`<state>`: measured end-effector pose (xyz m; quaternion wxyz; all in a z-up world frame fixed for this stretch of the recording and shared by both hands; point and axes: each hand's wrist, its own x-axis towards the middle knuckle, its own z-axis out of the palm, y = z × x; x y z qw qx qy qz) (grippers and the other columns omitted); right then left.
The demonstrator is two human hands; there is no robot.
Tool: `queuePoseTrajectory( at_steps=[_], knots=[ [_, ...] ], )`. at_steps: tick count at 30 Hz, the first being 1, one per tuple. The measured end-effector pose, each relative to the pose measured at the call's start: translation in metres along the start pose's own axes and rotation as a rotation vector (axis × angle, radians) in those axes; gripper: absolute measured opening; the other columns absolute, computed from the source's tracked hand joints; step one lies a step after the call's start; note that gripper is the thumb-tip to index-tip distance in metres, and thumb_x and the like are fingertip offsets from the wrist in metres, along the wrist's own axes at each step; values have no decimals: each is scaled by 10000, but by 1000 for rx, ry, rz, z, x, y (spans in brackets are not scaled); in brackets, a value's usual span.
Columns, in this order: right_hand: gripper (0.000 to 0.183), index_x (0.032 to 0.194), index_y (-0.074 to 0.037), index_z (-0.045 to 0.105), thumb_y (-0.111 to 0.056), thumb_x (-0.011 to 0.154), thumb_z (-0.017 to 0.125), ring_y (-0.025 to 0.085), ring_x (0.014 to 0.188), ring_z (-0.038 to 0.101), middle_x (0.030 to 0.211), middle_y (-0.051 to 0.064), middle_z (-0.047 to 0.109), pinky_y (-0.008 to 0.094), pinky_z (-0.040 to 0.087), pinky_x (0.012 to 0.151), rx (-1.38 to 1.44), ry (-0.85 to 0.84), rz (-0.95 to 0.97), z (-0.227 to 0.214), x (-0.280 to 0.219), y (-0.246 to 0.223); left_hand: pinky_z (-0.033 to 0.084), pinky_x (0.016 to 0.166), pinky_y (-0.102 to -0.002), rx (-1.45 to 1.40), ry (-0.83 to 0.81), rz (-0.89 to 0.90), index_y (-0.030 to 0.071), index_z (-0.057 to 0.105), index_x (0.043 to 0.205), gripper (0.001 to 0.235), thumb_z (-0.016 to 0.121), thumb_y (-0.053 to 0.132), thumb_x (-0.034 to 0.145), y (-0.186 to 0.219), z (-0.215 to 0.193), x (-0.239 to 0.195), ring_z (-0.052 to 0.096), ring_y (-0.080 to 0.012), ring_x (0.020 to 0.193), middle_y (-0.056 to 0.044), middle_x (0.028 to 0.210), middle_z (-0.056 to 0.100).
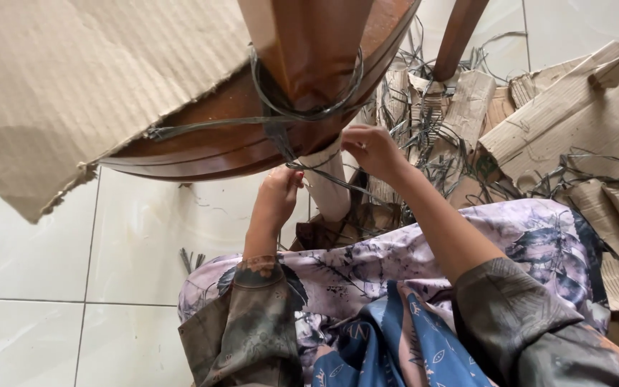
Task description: Wrapping a wooden table leg with cardboard and securing it with plastic ties for protection.
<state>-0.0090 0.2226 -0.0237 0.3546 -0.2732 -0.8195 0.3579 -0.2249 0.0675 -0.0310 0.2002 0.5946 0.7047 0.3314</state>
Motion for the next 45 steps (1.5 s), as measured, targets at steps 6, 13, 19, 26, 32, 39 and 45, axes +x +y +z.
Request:
queuePoseTrajectory(
  at_steps=[6,13,19,26,32,39,45],
  knots=[
    [133,1049,-132,784,-67,958,712,283,688,672,836,116,718,402,534,645,-65,-2,134,1,-23,-15,550,828,-446,-120,-49,-176,230,724,982,227,535,331,1057,36,-61,-32,679,-306,797,-55,739,683],
    [177,1005,-64,781,-229,998,718,303,653,668,816,148,695,396,542,612,-154,-81,157,-26,-55,-62,557,865,-384,-192,55,-191,205,726,892,279,589,398,1040,61,-90,-85,725,-283,866,-27,800,743],
    [104,1037,-109,739,-156,995,656,297,570,636,742,84,628,376,531,528,-226,-70,46,-14,-66,-102,522,959,-479,-150,140,204,85,727,885,91,691,125,958,76,-53,-101,677,-347,1061,-111,1091,716],
    [126,1077,-155,695,-203,970,651,363,609,658,881,58,670,462,525,455,-451,-64,-65,10,-96,-126,503,1036,-440,-290,182,308,80,742,1001,90,675,139,988,112,-39,-82,710,-279,1089,-59,1096,752],
    [134,1006,-139,729,-146,982,597,316,533,646,812,52,674,387,525,439,-257,-22,-153,5,-90,-179,565,938,-432,-417,200,244,97,755,1075,233,581,-22,977,118,-39,-76,722,-335,1030,-76,1062,735],
    [175,1098,-138,747,-146,963,636,300,637,705,1071,78,689,399,584,507,-204,95,-242,8,-82,-172,582,830,-389,-346,181,249,121,762,988,212,634,-42,943,107,-36,-69,733,-266,881,-33,919,744],
    [158,1103,-87,706,-70,949,675,349,729,729,1073,115,701,402,597,579,-101,131,-233,9,-67,-172,583,770,-404,-385,192,152,107,731,1036,135,656,23,960,107,-34,-71,726,-313,806,-78,856,746]
  ],
)
